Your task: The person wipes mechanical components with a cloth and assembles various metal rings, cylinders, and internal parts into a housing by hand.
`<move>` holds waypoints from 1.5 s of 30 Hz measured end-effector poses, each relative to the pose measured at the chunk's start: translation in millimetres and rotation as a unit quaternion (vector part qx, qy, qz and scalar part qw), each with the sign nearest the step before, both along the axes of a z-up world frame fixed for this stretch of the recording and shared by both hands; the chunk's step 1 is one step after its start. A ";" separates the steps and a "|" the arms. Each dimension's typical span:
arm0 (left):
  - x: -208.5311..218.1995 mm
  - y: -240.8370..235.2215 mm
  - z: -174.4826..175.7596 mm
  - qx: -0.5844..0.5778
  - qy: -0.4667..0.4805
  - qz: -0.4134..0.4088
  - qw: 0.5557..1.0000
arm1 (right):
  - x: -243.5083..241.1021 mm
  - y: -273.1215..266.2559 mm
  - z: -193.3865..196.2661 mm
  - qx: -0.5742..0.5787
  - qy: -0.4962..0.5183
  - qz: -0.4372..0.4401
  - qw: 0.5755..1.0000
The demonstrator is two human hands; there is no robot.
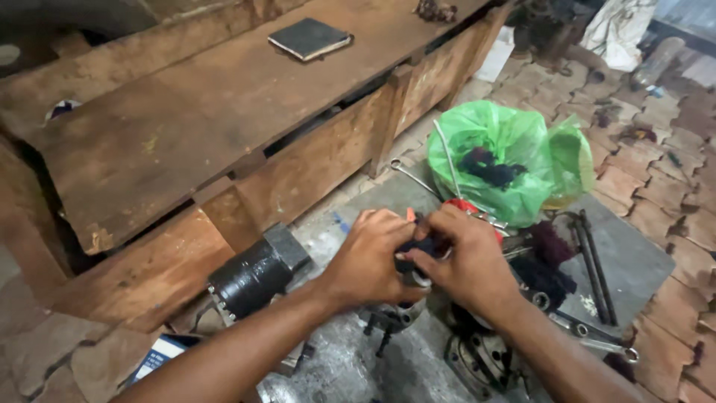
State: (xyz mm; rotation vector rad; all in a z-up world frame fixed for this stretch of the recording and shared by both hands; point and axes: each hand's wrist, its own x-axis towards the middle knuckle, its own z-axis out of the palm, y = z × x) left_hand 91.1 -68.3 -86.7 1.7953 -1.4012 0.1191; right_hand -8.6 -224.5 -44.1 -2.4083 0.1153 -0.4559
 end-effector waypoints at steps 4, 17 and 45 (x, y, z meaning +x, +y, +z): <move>4.4 -2.6 -4.1 -0.025 -0.025 0.018 0.999 | 11.9 -0.2 -2.2 -0.057 -0.062 0.034 0.996; -22.7 7.7 25.7 -0.055 -0.021 -0.016 0.998 | -1.0 -36.7 5.4 0.083 -0.015 -0.162 0.983; -13.5 9.1 5.3 -0.104 0.192 0.006 0.976 | -6.1 4.5 -26.0 0.605 0.068 0.002 0.793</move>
